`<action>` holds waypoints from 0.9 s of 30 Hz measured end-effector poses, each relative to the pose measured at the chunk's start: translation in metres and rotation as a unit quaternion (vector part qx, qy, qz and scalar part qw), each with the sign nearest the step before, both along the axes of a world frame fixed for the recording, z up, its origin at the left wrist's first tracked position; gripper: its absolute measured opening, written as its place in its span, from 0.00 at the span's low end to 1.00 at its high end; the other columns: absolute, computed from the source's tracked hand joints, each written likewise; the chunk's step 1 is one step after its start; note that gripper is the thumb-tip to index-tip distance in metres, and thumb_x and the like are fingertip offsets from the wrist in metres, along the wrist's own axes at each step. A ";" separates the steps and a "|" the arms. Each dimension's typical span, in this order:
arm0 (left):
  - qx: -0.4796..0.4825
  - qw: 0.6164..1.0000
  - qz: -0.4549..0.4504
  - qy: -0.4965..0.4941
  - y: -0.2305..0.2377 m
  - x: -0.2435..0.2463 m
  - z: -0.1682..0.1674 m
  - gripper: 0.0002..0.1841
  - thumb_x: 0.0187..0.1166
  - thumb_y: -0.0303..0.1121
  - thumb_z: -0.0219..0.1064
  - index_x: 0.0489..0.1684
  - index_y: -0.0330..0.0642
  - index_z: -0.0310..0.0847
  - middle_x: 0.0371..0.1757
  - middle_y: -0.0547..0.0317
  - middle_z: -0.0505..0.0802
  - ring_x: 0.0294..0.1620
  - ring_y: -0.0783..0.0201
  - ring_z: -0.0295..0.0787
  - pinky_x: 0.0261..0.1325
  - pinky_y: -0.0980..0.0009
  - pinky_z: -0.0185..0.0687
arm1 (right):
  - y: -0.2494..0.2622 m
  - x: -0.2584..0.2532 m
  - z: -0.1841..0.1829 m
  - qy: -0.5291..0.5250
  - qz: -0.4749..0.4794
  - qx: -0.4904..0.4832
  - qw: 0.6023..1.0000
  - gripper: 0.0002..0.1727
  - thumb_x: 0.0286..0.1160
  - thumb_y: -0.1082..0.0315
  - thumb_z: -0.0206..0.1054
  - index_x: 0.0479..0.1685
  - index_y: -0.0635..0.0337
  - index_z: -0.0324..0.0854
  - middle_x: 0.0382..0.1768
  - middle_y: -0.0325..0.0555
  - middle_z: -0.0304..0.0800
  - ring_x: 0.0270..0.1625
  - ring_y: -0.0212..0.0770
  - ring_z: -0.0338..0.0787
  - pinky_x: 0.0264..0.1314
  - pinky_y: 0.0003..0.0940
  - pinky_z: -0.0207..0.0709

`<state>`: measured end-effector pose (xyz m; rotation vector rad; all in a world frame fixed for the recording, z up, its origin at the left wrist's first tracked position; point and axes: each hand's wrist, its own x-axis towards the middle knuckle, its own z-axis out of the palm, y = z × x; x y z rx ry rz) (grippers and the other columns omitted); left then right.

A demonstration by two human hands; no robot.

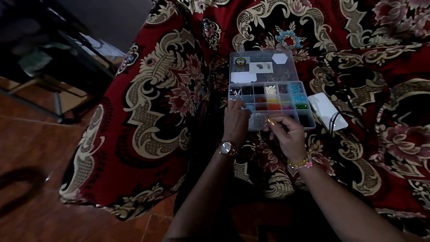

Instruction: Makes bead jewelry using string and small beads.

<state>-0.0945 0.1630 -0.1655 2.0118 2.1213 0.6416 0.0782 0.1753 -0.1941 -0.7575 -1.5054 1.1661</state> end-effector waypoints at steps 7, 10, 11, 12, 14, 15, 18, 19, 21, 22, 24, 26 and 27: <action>-0.037 0.999 -0.023 0.014 -0.003 -0.001 0.006 0.04 0.70 0.22 0.76 0.36 0.40 0.95 0.53 0.42 0.90 0.62 0.39 0.82 0.62 0.42 0.77 | 0.000 0.000 0.002 0.009 0.003 -0.004 1.000 0.08 0.80 0.73 0.63 0.42 0.65 0.89 0.37 0.39 0.93 0.28 0.27 0.89 0.29 0.21 0.86; -0.022 1.000 -0.009 0.008 -0.005 -0.002 0.010 0.04 0.70 0.22 0.76 0.37 0.40 0.94 0.52 0.43 0.89 0.60 0.40 0.81 0.60 0.43 0.76 | 0.000 0.000 0.000 0.007 0.002 -0.003 1.000 0.08 0.80 0.72 0.64 0.42 0.65 0.89 0.33 0.39 0.93 0.27 0.27 0.88 0.28 0.21 0.85; -0.019 1.000 -0.008 0.007 -0.005 -0.002 0.009 0.04 0.70 0.22 0.76 0.37 0.40 0.95 0.53 0.44 0.89 0.59 0.40 0.81 0.60 0.43 0.76 | -0.001 0.000 0.000 0.005 0.002 -0.006 1.000 0.08 0.80 0.72 0.63 0.42 0.65 0.88 0.32 0.38 0.93 0.26 0.27 0.88 0.28 0.21 0.85; -0.019 1.000 -0.008 0.008 -0.004 -0.001 0.007 0.04 0.70 0.22 0.76 0.37 0.41 0.95 0.53 0.44 0.90 0.60 0.41 0.82 0.60 0.44 0.76 | -0.001 -0.001 0.001 0.006 0.002 -0.010 1.000 0.08 0.80 0.72 0.63 0.42 0.65 0.88 0.33 0.39 0.93 0.26 0.27 0.88 0.28 0.21 0.85; -0.030 0.999 -0.010 0.012 -0.003 0.001 0.004 0.05 0.70 0.23 0.76 0.38 0.41 0.96 0.55 0.44 0.90 0.62 0.40 0.81 0.63 0.44 0.75 | -0.002 -0.001 0.002 0.009 0.003 -0.018 1.000 0.08 0.80 0.73 0.63 0.42 0.66 0.88 0.34 0.40 0.93 0.26 0.27 0.88 0.28 0.21 0.86; -0.041 0.999 -0.013 0.013 -0.002 0.002 0.004 0.04 0.70 0.24 0.76 0.38 0.41 0.95 0.55 0.43 0.89 0.63 0.40 0.81 0.64 0.43 0.75 | -0.003 -0.002 0.003 0.010 0.003 -0.022 1.000 0.08 0.80 0.73 0.63 0.42 0.66 0.88 0.34 0.39 0.93 0.26 0.26 0.88 0.28 0.21 0.86; -0.065 0.997 -0.011 0.028 -0.001 0.004 0.003 0.05 0.71 0.26 0.77 0.40 0.40 0.95 0.57 0.43 0.89 0.64 0.40 0.80 0.65 0.43 0.74 | -0.004 -0.002 0.005 0.007 0.002 -0.030 1.000 0.08 0.79 0.73 0.63 0.43 0.66 0.88 0.31 0.37 0.93 0.25 0.26 0.88 0.27 0.20 0.85; -0.063 0.997 -0.011 0.032 -0.001 0.004 0.002 0.05 0.71 0.26 0.77 0.40 0.39 0.95 0.56 0.43 0.89 0.63 0.40 0.80 0.64 0.43 0.74 | -0.004 -0.002 0.005 0.006 0.003 -0.033 0.999 0.08 0.79 0.73 0.63 0.43 0.66 0.88 0.30 0.37 0.93 0.25 0.25 0.88 0.27 0.20 0.85; -0.061 0.998 -0.008 0.031 0.000 0.005 0.002 0.05 0.71 0.25 0.77 0.40 0.38 0.94 0.56 0.42 0.89 0.63 0.39 0.80 0.64 0.43 0.74 | -0.005 -0.001 0.006 0.000 0.004 -0.037 0.999 0.09 0.80 0.73 0.63 0.43 0.65 0.88 0.29 0.36 0.92 0.25 0.25 0.88 0.27 0.19 0.84; -0.064 0.998 -0.007 0.029 0.000 0.005 0.002 0.05 0.71 0.25 0.77 0.41 0.37 0.94 0.56 0.42 0.89 0.64 0.39 0.80 0.65 0.42 0.74 | -0.005 -0.001 0.006 -0.001 0.005 -0.039 0.999 0.08 0.80 0.73 0.63 0.43 0.65 0.88 0.29 0.36 0.92 0.25 0.25 0.88 0.27 0.19 0.84; -0.071 0.997 -0.002 0.029 0.000 0.006 0.003 0.05 0.71 0.24 0.76 0.40 0.36 0.93 0.55 0.41 0.89 0.64 0.38 0.80 0.63 0.42 0.75 | -0.005 -0.001 0.006 -0.008 0.002 -0.042 0.999 0.08 0.79 0.73 0.63 0.43 0.65 0.88 0.29 0.36 0.92 0.25 0.25 0.88 0.27 0.19 0.84; -0.072 0.997 -0.004 0.029 0.000 0.005 0.002 0.04 0.71 0.24 0.76 0.38 0.35 0.92 0.54 0.40 0.89 0.63 0.38 0.80 0.62 0.42 0.75 | -0.005 -0.001 0.006 -0.016 0.001 -0.049 0.999 0.08 0.79 0.73 0.63 0.43 0.66 0.88 0.29 0.36 0.92 0.25 0.25 0.88 0.28 0.20 0.85; -0.075 0.997 -0.003 0.026 0.000 0.004 0.002 0.04 0.71 0.25 0.76 0.39 0.35 0.92 0.54 0.40 0.89 0.63 0.38 0.80 0.63 0.41 0.75 | -0.005 -0.001 0.006 -0.019 0.000 -0.051 0.999 0.08 0.79 0.73 0.63 0.43 0.66 0.88 0.29 0.36 0.92 0.25 0.25 0.88 0.28 0.19 0.84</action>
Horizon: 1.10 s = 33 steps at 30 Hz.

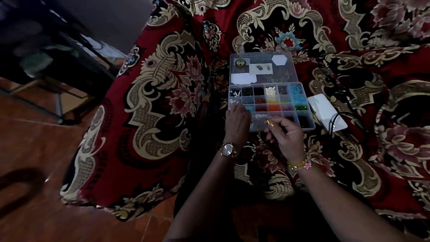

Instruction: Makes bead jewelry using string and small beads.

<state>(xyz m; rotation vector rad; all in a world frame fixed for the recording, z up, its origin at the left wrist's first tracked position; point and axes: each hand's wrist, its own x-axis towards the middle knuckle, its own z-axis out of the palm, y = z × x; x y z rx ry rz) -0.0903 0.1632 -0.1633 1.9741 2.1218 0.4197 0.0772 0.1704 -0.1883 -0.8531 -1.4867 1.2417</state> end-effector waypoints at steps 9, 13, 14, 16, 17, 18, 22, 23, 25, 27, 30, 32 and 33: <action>-0.005 1.000 0.006 0.008 -0.001 0.000 0.001 0.04 0.71 0.27 0.77 0.38 0.38 0.93 0.60 0.41 0.87 0.67 0.38 0.79 0.66 0.42 0.74 | 0.001 -0.001 0.000 -0.020 -0.008 -0.016 1.000 0.09 0.79 0.73 0.63 0.43 0.66 0.88 0.28 0.36 0.92 0.24 0.25 0.88 0.27 0.20 0.84; -0.014 1.000 0.005 0.013 0.000 0.000 0.000 0.04 0.73 0.27 0.75 0.39 0.37 0.93 0.62 0.41 0.87 0.68 0.39 0.78 0.67 0.43 0.74 | 0.000 -0.001 0.001 -0.024 -0.010 -0.018 0.999 0.09 0.79 0.73 0.63 0.43 0.66 0.88 0.27 0.36 0.91 0.24 0.25 0.88 0.27 0.19 0.84; -0.015 1.000 0.006 0.015 0.000 0.000 -0.001 0.04 0.74 0.27 0.74 0.39 0.37 0.93 0.63 0.41 0.87 0.69 0.39 0.79 0.67 0.43 0.74 | 0.001 -0.002 0.001 -0.025 -0.011 -0.018 0.999 0.08 0.79 0.73 0.63 0.42 0.66 0.88 0.27 0.36 0.91 0.23 0.25 0.87 0.26 0.19 0.84; -0.015 1.000 0.007 0.012 -0.001 -0.001 0.000 0.04 0.74 0.27 0.75 0.39 0.37 0.93 0.63 0.42 0.87 0.69 0.39 0.78 0.67 0.43 0.74 | 0.001 -0.002 0.000 -0.022 -0.012 -0.016 1.000 0.08 0.79 0.72 0.64 0.42 0.66 0.88 0.27 0.35 0.91 0.23 0.25 0.87 0.26 0.18 0.84; -0.005 1.000 0.005 0.000 -0.001 -0.002 0.001 0.04 0.74 0.27 0.75 0.40 0.36 0.92 0.62 0.41 0.87 0.69 0.39 0.78 0.67 0.42 0.74 | 0.001 -0.002 0.001 -0.021 -0.012 -0.017 1.000 0.08 0.79 0.72 0.64 0.42 0.66 0.88 0.27 0.35 0.91 0.23 0.24 0.87 0.26 0.18 0.84; 0.020 1.000 0.002 -0.022 -0.002 -0.004 0.000 0.04 0.73 0.26 0.75 0.39 0.35 0.92 0.61 0.40 0.88 0.68 0.38 0.79 0.66 0.40 0.74 | 0.001 -0.002 0.002 -0.021 -0.012 -0.018 1.000 0.08 0.79 0.73 0.64 0.42 0.66 0.88 0.26 0.35 0.91 0.23 0.24 0.87 0.26 0.18 0.83; 0.140 0.957 0.015 -0.252 -0.002 -0.003 0.002 0.05 0.75 0.25 0.73 0.43 0.35 0.89 0.47 0.50 0.92 0.50 0.56 0.89 0.56 0.58 0.86 | 0.001 -0.002 0.002 -0.009 -0.015 -0.018 1.000 0.09 0.78 0.74 0.63 0.43 0.67 0.89 0.25 0.35 0.90 0.23 0.24 0.86 0.26 0.18 0.84; 0.116 0.925 0.026 -0.360 -0.002 0.000 0.003 0.04 0.78 0.25 0.71 0.45 0.35 0.86 0.43 0.54 0.92 0.45 0.64 0.90 0.52 0.65 0.87 | 0.001 -0.002 0.002 -0.005 -0.018 -0.016 1.000 0.09 0.78 0.74 0.63 0.43 0.67 0.89 0.25 0.35 0.90 0.23 0.24 0.86 0.26 0.18 0.84; 0.038 0.806 0.046 -0.589 -0.003 0.007 0.004 0.03 0.81 0.22 0.64 0.45 0.36 0.82 0.40 0.59 0.91 0.40 0.69 0.89 0.51 0.70 0.87 | 0.001 -0.002 0.002 0.003 -0.020 -0.014 1.000 0.09 0.78 0.74 0.63 0.43 0.68 0.89 0.25 0.34 0.90 0.23 0.23 0.86 0.26 0.18 0.84; -0.033 0.698 0.075 -0.712 -0.002 0.012 0.004 0.05 0.85 0.21 0.58 0.44 0.37 0.80 0.37 0.61 0.90 0.39 0.69 0.89 0.52 0.70 0.87 | 0.001 -0.002 0.003 0.008 -0.024 -0.020 0.999 0.09 0.78 0.74 0.64 0.42 0.68 0.89 0.25 0.34 0.89 0.22 0.23 0.85 0.26 0.18 0.83; -0.072 0.634 0.082 -0.766 0.000 0.016 0.001 0.08 0.88 0.22 0.54 0.48 0.36 0.81 0.38 0.61 0.89 0.40 0.68 0.88 0.54 0.69 0.87 | 0.001 -0.002 0.004 0.019 -0.028 -0.028 0.999 0.09 0.78 0.73 0.64 0.42 0.68 0.89 0.23 0.34 0.88 0.20 0.23 0.84 0.23 0.18 0.81; -0.083 0.621 0.070 -0.776 0.000 0.016 -0.001 0.10 0.89 0.23 0.52 0.46 0.38 0.81 0.38 0.62 0.89 0.40 0.69 0.87 0.53 0.70 0.86 | 0.001 -0.001 0.003 0.024 -0.030 -0.028 0.999 0.09 0.77 0.73 0.64 0.42 0.68 0.89 0.22 0.33 0.87 0.19 0.23 0.83 0.22 0.18 0.80; -0.090 0.616 0.062 -0.780 0.000 0.016 -0.002 0.11 0.90 0.24 0.51 0.44 0.39 0.81 0.38 0.62 0.89 0.39 0.70 0.87 0.53 0.71 0.86 | 0.001 -0.002 0.003 0.028 -0.031 -0.028 0.999 0.09 0.77 0.74 0.64 0.42 0.68 0.89 0.22 0.33 0.87 0.19 0.22 0.82 0.21 0.18 0.80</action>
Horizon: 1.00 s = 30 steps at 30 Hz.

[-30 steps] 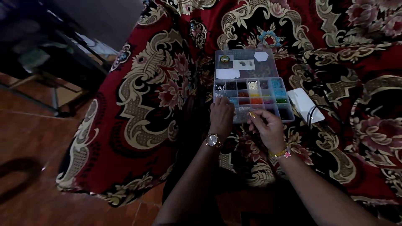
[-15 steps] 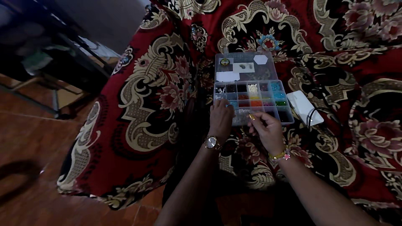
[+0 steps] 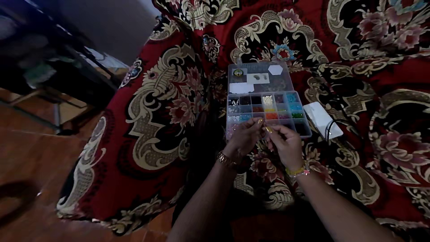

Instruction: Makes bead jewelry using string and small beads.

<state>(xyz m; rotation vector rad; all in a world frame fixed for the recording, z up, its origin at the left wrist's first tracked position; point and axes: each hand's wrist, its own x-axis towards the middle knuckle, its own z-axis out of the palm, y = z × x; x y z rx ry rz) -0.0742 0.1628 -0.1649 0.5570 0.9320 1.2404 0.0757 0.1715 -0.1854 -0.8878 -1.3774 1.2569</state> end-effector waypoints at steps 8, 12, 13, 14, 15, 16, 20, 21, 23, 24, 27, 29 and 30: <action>-0.024 0.998 -0.036 -0.036 0.000 0.000 -0.001 0.12 0.93 0.27 0.47 0.48 0.40 0.78 0.42 0.61 0.89 0.41 0.69 0.89 0.53 0.70 0.87 | -0.001 0.000 0.001 0.008 -0.003 -0.005 1.000 0.06 0.74 0.74 0.64 0.36 0.65 0.86 0.20 0.30 0.86 0.17 0.21 0.81 0.20 0.16 0.78; -0.026 0.999 -0.037 -0.026 -0.001 0.001 -0.002 0.11 0.92 0.27 0.48 0.46 0.39 0.79 0.41 0.61 0.90 0.41 0.68 0.90 0.53 0.70 0.87 | 0.000 0.000 0.001 0.001 -0.005 -0.011 1.000 0.05 0.73 0.74 0.65 0.33 0.64 0.85 0.19 0.30 0.84 0.17 0.21 0.81 0.20 0.17 0.78; -0.025 0.999 -0.038 -0.023 -0.001 0.001 -0.002 0.12 0.93 0.28 0.48 0.47 0.39 0.79 0.41 0.61 0.90 0.41 0.68 0.89 0.53 0.70 0.87 | 0.000 0.000 0.001 0.002 -0.004 -0.012 1.000 0.05 0.73 0.73 0.65 0.33 0.63 0.85 0.19 0.30 0.84 0.17 0.22 0.81 0.19 0.17 0.78; -0.025 0.999 -0.040 -0.020 0.000 0.000 -0.002 0.12 0.93 0.28 0.48 0.47 0.39 0.79 0.41 0.61 0.90 0.41 0.69 0.89 0.52 0.70 0.87 | 0.000 0.000 0.001 0.002 -0.004 -0.012 1.000 0.05 0.73 0.73 0.65 0.32 0.63 0.85 0.19 0.30 0.84 0.17 0.21 0.81 0.19 0.17 0.78; -0.025 0.999 -0.041 -0.017 -0.001 0.000 -0.002 0.12 0.93 0.29 0.47 0.47 0.40 0.79 0.41 0.61 0.90 0.41 0.69 0.89 0.52 0.71 0.87 | 0.000 0.000 0.001 0.003 -0.004 -0.011 1.000 0.05 0.73 0.73 0.65 0.32 0.63 0.85 0.19 0.30 0.83 0.17 0.21 0.80 0.19 0.17 0.78; -0.026 0.999 -0.041 -0.016 -0.001 0.000 -0.001 0.12 0.93 0.29 0.47 0.47 0.40 0.79 0.41 0.61 0.90 0.40 0.69 0.89 0.51 0.71 0.87 | -0.001 0.000 0.001 0.004 -0.004 -0.011 1.000 0.05 0.73 0.73 0.65 0.32 0.62 0.85 0.19 0.29 0.83 0.17 0.21 0.80 0.19 0.17 0.77; -0.029 0.999 -0.039 -0.019 -0.001 0.000 -0.001 0.12 0.93 0.29 0.47 0.46 0.40 0.78 0.40 0.61 0.90 0.40 0.69 0.89 0.51 0.71 0.87 | 0.000 0.000 0.000 0.002 -0.004 -0.008 1.000 0.05 0.74 0.73 0.65 0.32 0.62 0.85 0.19 0.29 0.84 0.17 0.21 0.80 0.19 0.17 0.77; -0.029 0.999 -0.038 -0.020 -0.001 0.000 -0.001 0.12 0.93 0.29 0.47 0.46 0.40 0.78 0.40 0.61 0.90 0.40 0.69 0.89 0.51 0.71 0.87 | 0.000 0.000 0.000 0.001 -0.003 -0.008 1.000 0.06 0.74 0.72 0.65 0.32 0.62 0.85 0.19 0.29 0.84 0.17 0.21 0.80 0.19 0.17 0.77; -0.030 0.999 -0.033 -0.021 -0.001 0.001 -0.001 0.12 0.93 0.28 0.47 0.45 0.40 0.79 0.40 0.61 0.90 0.40 0.69 0.90 0.51 0.71 0.88 | 0.000 0.000 0.000 -0.004 -0.002 -0.006 1.000 0.06 0.75 0.72 0.65 0.32 0.62 0.85 0.19 0.29 0.83 0.17 0.21 0.80 0.19 0.17 0.77; -0.031 0.999 -0.028 -0.020 -0.001 0.003 0.000 0.12 0.93 0.28 0.48 0.45 0.39 0.79 0.40 0.61 0.90 0.40 0.69 0.90 0.51 0.71 0.88 | 0.000 0.000 0.000 -0.006 -0.003 -0.005 1.000 0.06 0.74 0.72 0.65 0.32 0.62 0.85 0.19 0.30 0.83 0.17 0.21 0.80 0.19 0.17 0.77; -0.032 0.999 -0.019 -0.015 -0.002 0.006 0.001 0.11 0.92 0.27 0.48 0.45 0.39 0.78 0.39 0.61 0.89 0.39 0.69 0.89 0.50 0.71 0.87 | 0.000 0.000 0.000 -0.013 -0.010 -0.006 1.000 0.05 0.73 0.73 0.65 0.32 0.62 0.85 0.19 0.29 0.83 0.17 0.21 0.80 0.19 0.17 0.77; -0.039 0.999 -0.017 -0.020 -0.003 0.006 0.002 0.12 0.93 0.28 0.47 0.45 0.39 0.78 0.38 0.61 0.89 0.38 0.69 0.89 0.50 0.72 0.87 | 0.000 -0.001 0.001 -0.016 -0.011 -0.010 1.000 0.05 0.74 0.72 0.66 0.33 0.62 0.85 0.19 0.29 0.84 0.17 0.20 0.80 0.19 0.17 0.78; -0.043 0.999 -0.016 -0.021 -0.003 0.007 0.003 0.12 0.93 0.28 0.47 0.45 0.39 0.78 0.37 0.61 0.89 0.37 0.70 0.89 0.49 0.73 0.87 | 0.000 0.000 0.000 -0.016 -0.012 -0.011 1.000 0.05 0.73 0.72 0.65 0.33 0.62 0.85 0.19 0.29 0.83 0.17 0.20 0.80 0.19 0.17 0.77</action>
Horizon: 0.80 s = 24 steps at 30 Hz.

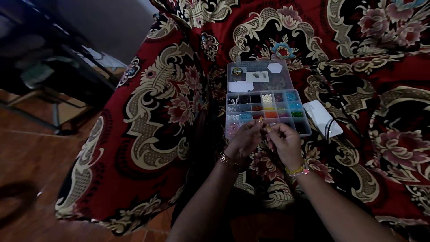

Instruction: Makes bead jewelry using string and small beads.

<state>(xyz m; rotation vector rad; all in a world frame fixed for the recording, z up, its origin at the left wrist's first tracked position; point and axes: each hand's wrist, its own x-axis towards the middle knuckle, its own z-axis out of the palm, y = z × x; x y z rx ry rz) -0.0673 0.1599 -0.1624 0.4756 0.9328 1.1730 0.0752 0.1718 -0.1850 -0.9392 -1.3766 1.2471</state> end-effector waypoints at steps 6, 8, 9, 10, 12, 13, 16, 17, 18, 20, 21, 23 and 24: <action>-0.006 1.000 -0.003 -0.005 0.000 0.001 -0.002 0.12 0.93 0.29 0.47 0.46 0.40 0.78 0.35 0.62 0.90 0.37 0.70 0.88 0.48 0.73 0.86 | 0.000 0.000 -0.001 0.000 0.000 0.000 1.000 0.05 0.73 0.72 0.65 0.32 0.61 0.85 0.18 0.29 0.83 0.17 0.21 0.80 0.19 0.17 0.77; -0.009 1.000 -0.003 -0.007 0.000 0.001 -0.002 0.12 0.93 0.30 0.48 0.46 0.40 0.78 0.36 0.61 0.90 0.38 0.70 0.89 0.50 0.72 0.87 | 0.000 0.000 0.000 -0.001 0.001 -0.001 1.000 0.05 0.73 0.72 0.65 0.32 0.61 0.85 0.18 0.29 0.83 0.17 0.21 0.80 0.19 0.17 0.77; -0.010 1.000 -0.002 -0.009 0.001 0.001 -0.003 0.11 0.93 0.30 0.48 0.46 0.40 0.78 0.36 0.61 0.90 0.38 0.69 0.89 0.50 0.72 0.87 | 0.000 0.000 0.000 -0.002 0.001 -0.003 1.000 0.05 0.73 0.72 0.65 0.32 0.61 0.85 0.18 0.29 0.83 0.17 0.21 0.80 0.19 0.17 0.77; -0.010 1.000 0.000 -0.011 0.000 0.001 -0.004 0.11 0.93 0.30 0.49 0.46 0.40 0.78 0.36 0.61 0.90 0.38 0.69 0.89 0.50 0.72 0.87 | 0.000 0.000 0.000 -0.001 0.001 -0.005 1.000 0.05 0.74 0.72 0.65 0.32 0.61 0.85 0.19 0.30 0.83 0.17 0.21 0.80 0.19 0.17 0.77; -0.010 1.000 0.002 -0.021 0.000 0.001 -0.005 0.11 0.93 0.30 0.49 0.46 0.40 0.78 0.37 0.60 0.90 0.38 0.69 0.89 0.50 0.72 0.87 | 0.000 -0.001 0.000 0.001 0.000 -0.006 1.000 0.05 0.74 0.72 0.65 0.32 0.61 0.84 0.18 0.29 0.82 0.17 0.21 0.80 0.19 0.17 0.77; -0.012 1.000 0.000 -0.025 0.000 0.002 -0.005 0.11 0.93 0.30 0.48 0.46 0.40 0.78 0.37 0.60 0.90 0.38 0.69 0.89 0.50 0.72 0.87 | 0.000 -0.001 0.000 0.003 -0.001 -0.005 1.000 0.05 0.73 0.72 0.65 0.31 0.61 0.84 0.18 0.29 0.82 0.17 0.21 0.79 0.19 0.17 0.77; -0.030 0.999 0.002 -0.031 0.000 0.004 -0.003 0.12 0.94 0.31 0.47 0.50 0.39 0.77 0.38 0.60 0.89 0.39 0.69 0.89 0.51 0.72 0.87 | 0.000 -0.001 -0.001 0.000 -0.004 -0.001 1.000 0.05 0.73 0.72 0.65 0.31 0.60 0.84 0.18 0.29 0.82 0.17 0.21 0.80 0.19 0.17 0.77; -0.037 0.999 0.004 -0.033 0.000 0.004 -0.003 0.12 0.94 0.31 0.47 0.51 0.38 0.78 0.39 0.60 0.90 0.40 0.69 0.89 0.52 0.72 0.86 | 0.000 -0.001 -0.001 0.001 -0.006 0.001 1.000 0.05 0.73 0.73 0.65 0.30 0.61 0.84 0.18 0.29 0.82 0.17 0.21 0.80 0.19 0.17 0.77; -0.041 0.998 0.004 -0.037 0.000 0.005 -0.003 0.13 0.94 0.32 0.47 0.52 0.38 0.79 0.39 0.60 0.90 0.40 0.69 0.89 0.52 0.72 0.86 | 0.000 -0.001 -0.001 0.000 -0.007 0.002 1.000 0.05 0.73 0.73 0.65 0.30 0.61 0.84 0.18 0.29 0.83 0.17 0.21 0.80 0.20 0.17 0.78; -0.045 0.998 -0.001 -0.042 0.000 0.006 -0.003 0.15 0.95 0.33 0.46 0.53 0.38 0.80 0.40 0.60 0.91 0.42 0.69 0.90 0.53 0.72 0.86 | 0.000 -0.001 -0.001 -0.008 -0.010 0.004 1.000 0.05 0.74 0.72 0.65 0.31 0.61 0.84 0.18 0.29 0.83 0.17 0.21 0.81 0.20 0.17 0.78; -0.048 0.998 -0.003 -0.044 0.000 0.006 -0.003 0.15 0.95 0.34 0.46 0.53 0.39 0.80 0.41 0.60 0.91 0.43 0.69 0.90 0.53 0.72 0.86 | 0.000 -0.001 -0.001 -0.011 -0.011 0.003 1.000 0.05 0.74 0.72 0.66 0.31 0.61 0.84 0.18 0.29 0.83 0.17 0.21 0.80 0.20 0.17 0.78; -0.050 0.997 -0.006 -0.052 0.000 0.006 -0.003 0.16 0.95 0.35 0.46 0.53 0.38 0.80 0.41 0.59 0.91 0.43 0.68 0.90 0.51 0.72 0.87 | 0.001 -0.001 -0.001 -0.014 -0.013 0.002 1.000 0.06 0.74 0.72 0.66 0.31 0.61 0.84 0.18 0.29 0.83 0.17 0.21 0.80 0.20 0.16 0.77; -0.050 0.997 -0.008 -0.054 0.000 0.006 -0.004 0.16 0.95 0.36 0.45 0.54 0.38 0.80 0.42 0.59 0.91 0.43 0.68 0.90 0.51 0.72 0.87 | 0.001 -0.001 0.000 -0.016 -0.013 0.002 1.000 0.06 0.74 0.72 0.66 0.31 0.61 0.84 0.18 0.29 0.83 0.17 0.21 0.80 0.20 0.16 0.77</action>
